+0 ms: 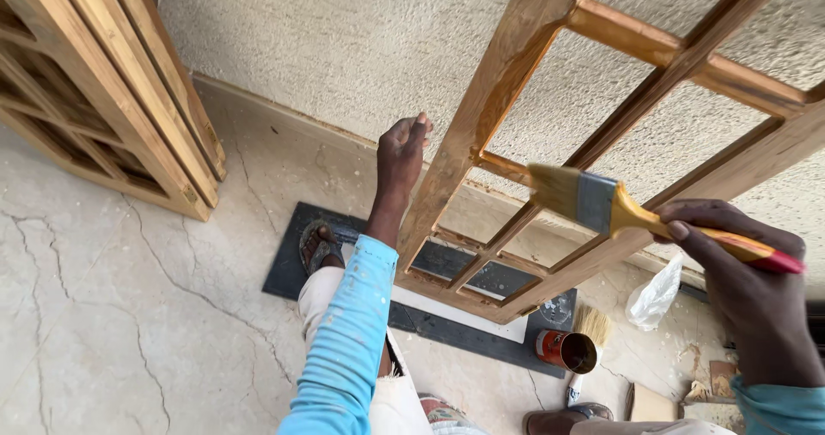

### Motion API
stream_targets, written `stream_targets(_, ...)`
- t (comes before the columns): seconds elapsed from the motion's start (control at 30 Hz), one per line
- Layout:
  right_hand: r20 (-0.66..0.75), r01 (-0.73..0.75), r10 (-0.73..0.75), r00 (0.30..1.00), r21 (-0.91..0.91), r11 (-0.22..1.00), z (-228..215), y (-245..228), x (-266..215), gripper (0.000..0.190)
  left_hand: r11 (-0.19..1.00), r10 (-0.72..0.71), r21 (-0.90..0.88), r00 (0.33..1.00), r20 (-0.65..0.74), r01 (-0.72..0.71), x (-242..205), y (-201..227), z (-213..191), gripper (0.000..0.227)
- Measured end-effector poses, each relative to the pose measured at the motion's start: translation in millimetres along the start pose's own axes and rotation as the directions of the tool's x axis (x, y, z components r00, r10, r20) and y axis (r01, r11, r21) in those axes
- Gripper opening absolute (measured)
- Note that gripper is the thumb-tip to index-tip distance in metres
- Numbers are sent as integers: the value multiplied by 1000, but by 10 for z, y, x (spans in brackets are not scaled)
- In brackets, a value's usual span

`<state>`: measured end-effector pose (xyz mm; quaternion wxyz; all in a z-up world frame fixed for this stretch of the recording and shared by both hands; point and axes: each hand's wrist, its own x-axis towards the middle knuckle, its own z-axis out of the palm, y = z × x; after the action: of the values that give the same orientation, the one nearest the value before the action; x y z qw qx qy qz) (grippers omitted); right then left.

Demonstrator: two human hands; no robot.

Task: The person applies varnish to a wooden frame using a paintbrush. They repeatedly dip the brush into a can of varnish and spread it evenly across the frame's surface.

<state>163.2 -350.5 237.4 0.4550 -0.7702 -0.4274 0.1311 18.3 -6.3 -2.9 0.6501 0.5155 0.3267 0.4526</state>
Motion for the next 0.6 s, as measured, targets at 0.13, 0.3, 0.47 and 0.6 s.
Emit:
stream_targets(0.13,59,205,-202,978,-58,977,462,102,165,18,995,-24,94,1000,-9,25,2,78,-32,57)
stream_targets(0.3,153,346,-313,937,-299,889,599,-43,187,19,998,-33,61,999,20,32,-52,130,-11,60)
stream_targets(0.47,197,386,-338,920,-309,869,561,-207,275,14,999,7,34,1000,23,-8,-53,111,-41,60)
stream_targets(0.6,245,366,-302,921,-284,886,606,-275,298,17,998,56,-10,997,55,-55,-21,79,67,59)
